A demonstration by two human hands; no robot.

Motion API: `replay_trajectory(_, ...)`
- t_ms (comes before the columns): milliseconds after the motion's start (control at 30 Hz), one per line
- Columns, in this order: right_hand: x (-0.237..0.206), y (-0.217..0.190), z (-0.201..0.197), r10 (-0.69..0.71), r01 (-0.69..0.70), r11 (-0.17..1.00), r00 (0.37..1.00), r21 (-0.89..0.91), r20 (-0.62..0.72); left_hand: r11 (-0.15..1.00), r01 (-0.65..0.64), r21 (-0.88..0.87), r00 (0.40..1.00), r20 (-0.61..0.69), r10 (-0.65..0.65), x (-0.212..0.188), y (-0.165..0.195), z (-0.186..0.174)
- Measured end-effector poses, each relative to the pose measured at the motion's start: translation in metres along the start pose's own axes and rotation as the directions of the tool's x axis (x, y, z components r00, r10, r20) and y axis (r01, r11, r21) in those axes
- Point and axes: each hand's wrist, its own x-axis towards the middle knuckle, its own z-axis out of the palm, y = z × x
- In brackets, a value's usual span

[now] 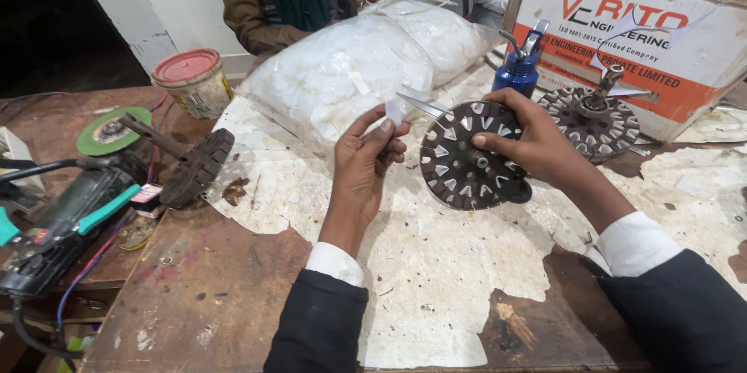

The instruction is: The person cuts small white plastic pieces from a plastic bag with scissors and inserts them one at a time into slots around a circular metal rotor disc on the workbench, pressing each piece into place and rotating the disc to reach the next slot.

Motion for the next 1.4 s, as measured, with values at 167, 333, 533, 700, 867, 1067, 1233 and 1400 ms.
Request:
replay_trajectory(167, -0.003, -0.010, 0.000, -0.066, 0.055, 0.974, 0.997, -0.220, -0.043, 0.990, 0.120, -0.081, 0.990, -0.064, -0.125, 0.004, -0.005, -0.006)
replay_trajectory(333, -0.015, -0.046, 0.011, -0.600, 0.441, 0.679, 0.794, -0.587, -0.098, 0.967, 0.254, 0.027, 0.959, 0.122, -0.255, 0.000, -0.008, 0.001)
replay_trajectory(533, -0.028, -0.066, 0.034, -0.685, 0.610, 0.510, 0.715, -0.607, 0.143, 0.959, 0.275, 0.067, 0.927, 0.249, -0.283, -0.009, -0.002, 0.014)
replay_trajectory(700, -0.027, -0.054, 0.039, -0.309, 0.300, 0.946, 0.948, -0.118, -0.068, 0.956, 0.257, 0.140, 0.930, 0.233, -0.284, -0.011, 0.004, 0.021)
replay_trajectory(867, -0.017, -0.042, 0.031, 0.071, -0.025, 0.794, 0.996, 0.608, -0.052, 0.956, 0.213, 0.201, 0.968, 0.094, -0.235, -0.011, 0.001, 0.020)
replay_trajectory(1067, -0.016, -0.041, 0.034, 0.120, -0.075, 0.764, 0.992, 0.641, -0.026, 0.970, 0.231, 0.074, 0.972, 0.015, -0.233, -0.004, -0.005, 0.010)
replay_trajectory(1233, -0.015, -0.045, 0.035, 0.118, -0.076, 0.767, 0.993, 0.637, -0.024, 0.965, 0.233, 0.116, 0.972, -0.012, -0.233, -0.002, -0.008, 0.007)
replay_trajectory(1400, -0.016, -0.046, 0.035, 0.122, -0.082, 0.771, 0.992, 0.632, -0.020, 0.959, 0.232, 0.165, 0.972, -0.019, -0.232, -0.003, -0.008, 0.008)
